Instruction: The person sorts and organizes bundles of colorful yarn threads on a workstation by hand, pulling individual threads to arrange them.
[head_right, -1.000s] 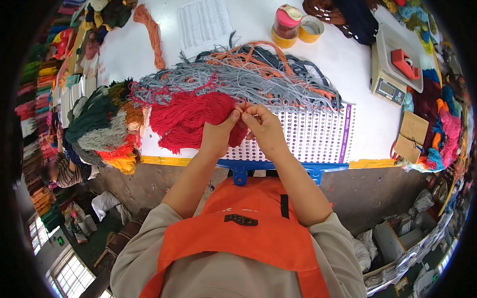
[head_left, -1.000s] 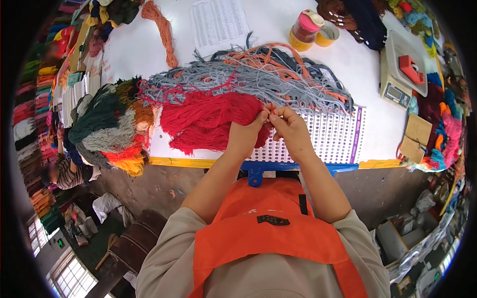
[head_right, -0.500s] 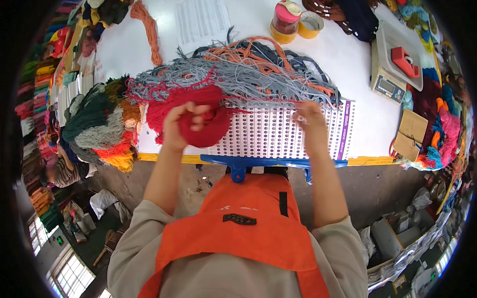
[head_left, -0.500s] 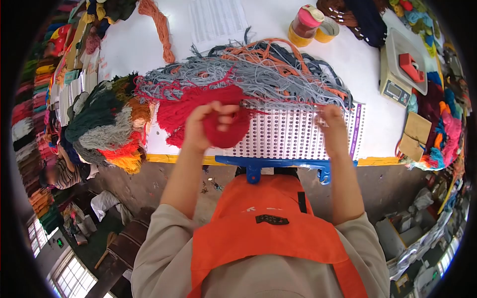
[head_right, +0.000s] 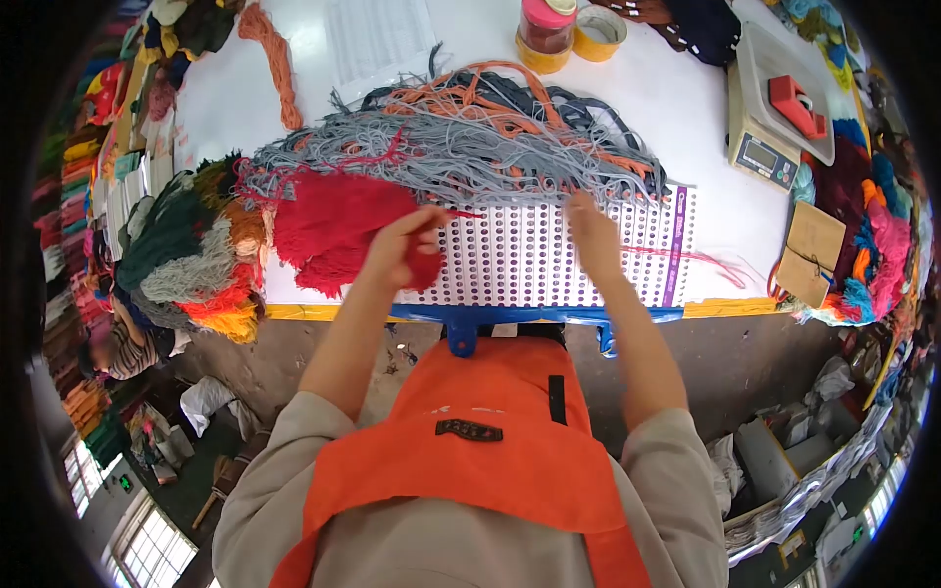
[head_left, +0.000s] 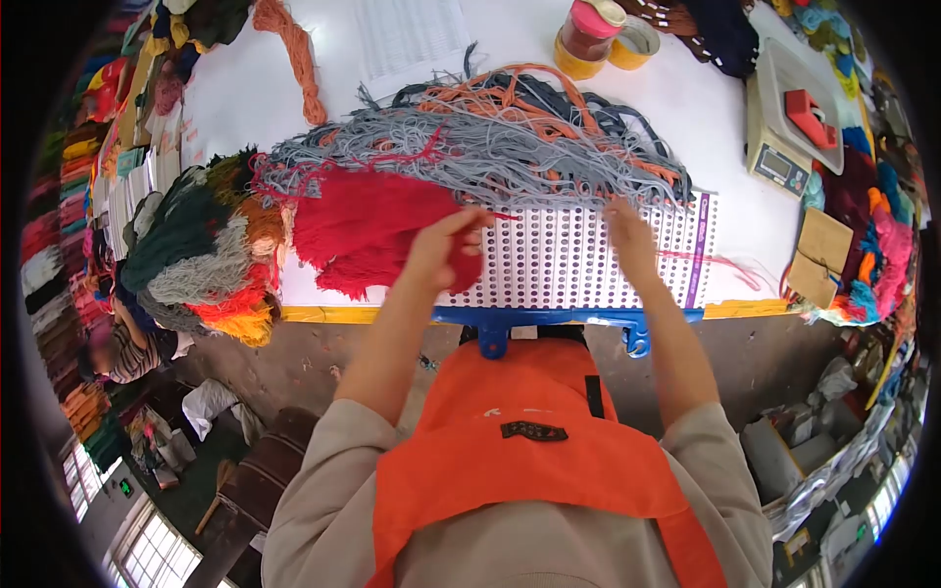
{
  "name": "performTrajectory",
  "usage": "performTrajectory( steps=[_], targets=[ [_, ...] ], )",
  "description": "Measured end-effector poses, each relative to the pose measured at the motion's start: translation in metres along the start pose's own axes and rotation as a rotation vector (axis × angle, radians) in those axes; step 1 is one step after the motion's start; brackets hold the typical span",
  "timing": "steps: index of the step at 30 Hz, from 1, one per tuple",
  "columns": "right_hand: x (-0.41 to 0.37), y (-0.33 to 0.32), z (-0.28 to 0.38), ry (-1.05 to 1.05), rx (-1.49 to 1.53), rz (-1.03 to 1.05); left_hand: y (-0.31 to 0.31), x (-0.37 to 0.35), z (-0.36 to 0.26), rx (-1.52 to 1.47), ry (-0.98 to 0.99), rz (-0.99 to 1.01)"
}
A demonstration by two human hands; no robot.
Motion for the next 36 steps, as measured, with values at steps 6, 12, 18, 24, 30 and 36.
performTrajectory(
  steps=[6, 12, 18, 24, 30, 36],
  targets=[
    [0.031, 0.075, 0.043, -0.142, -0.192, 0.101, 0.016, 0.060, 0.052, 0.748, 0.013, -0.396],
    [0.026, 0.071, 0.039, -0.169, -0.123, 0.146, -0.010, 0.075, 0.071, 1.118, 0.275, -0.244],
    [0.027, 0.069, 0.043, -0.139, -0.033, 0.134, 0.010, 0.066, 0.055, 0.703, 0.091, -0.158],
    [0.024, 0.071, 0.038, -0.130, 0.006, 0.148, 0.019, 0.052, 0.043, 1.050, 0.143, -0.120],
    [0.024, 0.066, 0.041, -0.033, 0.171, 0.191, 0.032, 0.028, 0.039, 0.159, 0.028, 0.038],
    [0.032, 0.062, 0.035, 0.006, 0.614, 0.400, 0.027, 0.048, 0.049, 0.932, -0.079, -0.151]
  ],
)
Point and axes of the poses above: each hand's wrist, its own x-axis towards the middle knuckle, its own y-axis out of the palm, z = x × y, the point moved 2 cm from there along x, towards the middle knuckle, and after that the axes turned 13 degrees about z, right-handed, at the moved point
